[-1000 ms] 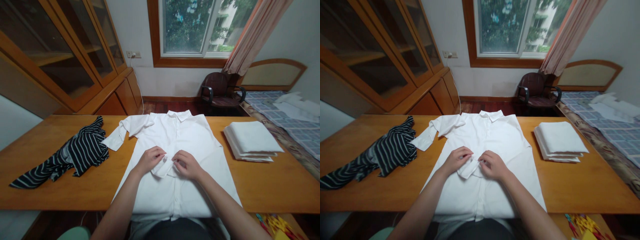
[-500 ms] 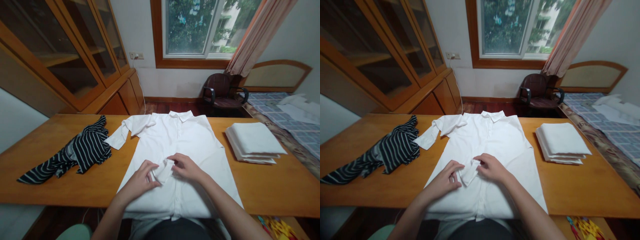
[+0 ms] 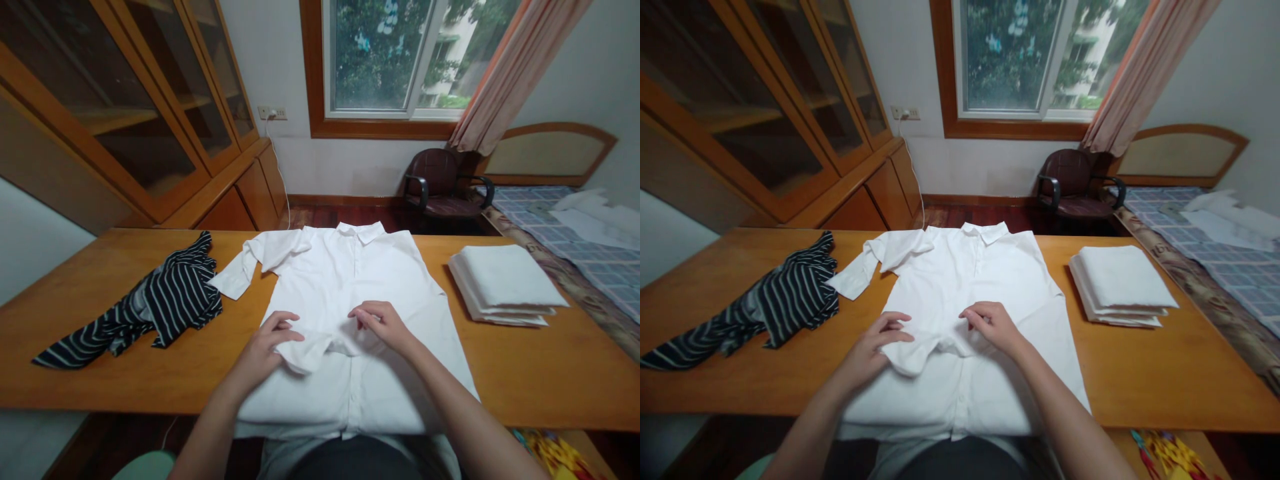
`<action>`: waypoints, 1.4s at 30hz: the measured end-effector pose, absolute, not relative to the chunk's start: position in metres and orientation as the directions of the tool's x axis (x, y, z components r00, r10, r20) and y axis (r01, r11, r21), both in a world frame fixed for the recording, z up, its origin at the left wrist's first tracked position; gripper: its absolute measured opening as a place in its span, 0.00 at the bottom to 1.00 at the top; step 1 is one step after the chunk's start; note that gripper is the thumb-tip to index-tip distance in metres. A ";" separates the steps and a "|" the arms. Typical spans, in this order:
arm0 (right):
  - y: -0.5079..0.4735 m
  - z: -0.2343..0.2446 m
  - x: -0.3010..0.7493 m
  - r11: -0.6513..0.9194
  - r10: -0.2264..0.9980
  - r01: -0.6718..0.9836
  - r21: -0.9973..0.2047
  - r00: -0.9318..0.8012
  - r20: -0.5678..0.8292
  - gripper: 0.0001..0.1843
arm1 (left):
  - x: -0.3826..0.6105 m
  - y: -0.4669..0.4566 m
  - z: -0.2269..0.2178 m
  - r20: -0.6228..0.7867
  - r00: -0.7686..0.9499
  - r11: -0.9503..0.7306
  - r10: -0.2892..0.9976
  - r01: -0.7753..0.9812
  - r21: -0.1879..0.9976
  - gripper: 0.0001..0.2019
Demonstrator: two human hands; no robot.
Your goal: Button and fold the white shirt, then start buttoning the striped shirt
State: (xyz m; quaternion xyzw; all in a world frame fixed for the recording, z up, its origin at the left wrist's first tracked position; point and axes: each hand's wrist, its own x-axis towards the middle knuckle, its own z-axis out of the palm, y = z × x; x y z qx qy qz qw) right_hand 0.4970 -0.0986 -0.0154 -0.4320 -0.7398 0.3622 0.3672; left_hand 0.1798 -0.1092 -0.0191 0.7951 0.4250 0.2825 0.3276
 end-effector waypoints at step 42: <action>0.003 -0.069 0.574 0.061 0.977 0.992 -0.111 -0.037 0.209 0.26 | 0.212 0.027 -0.066 0.198 0.421 -0.463 0.885 0.750 0.473 0.20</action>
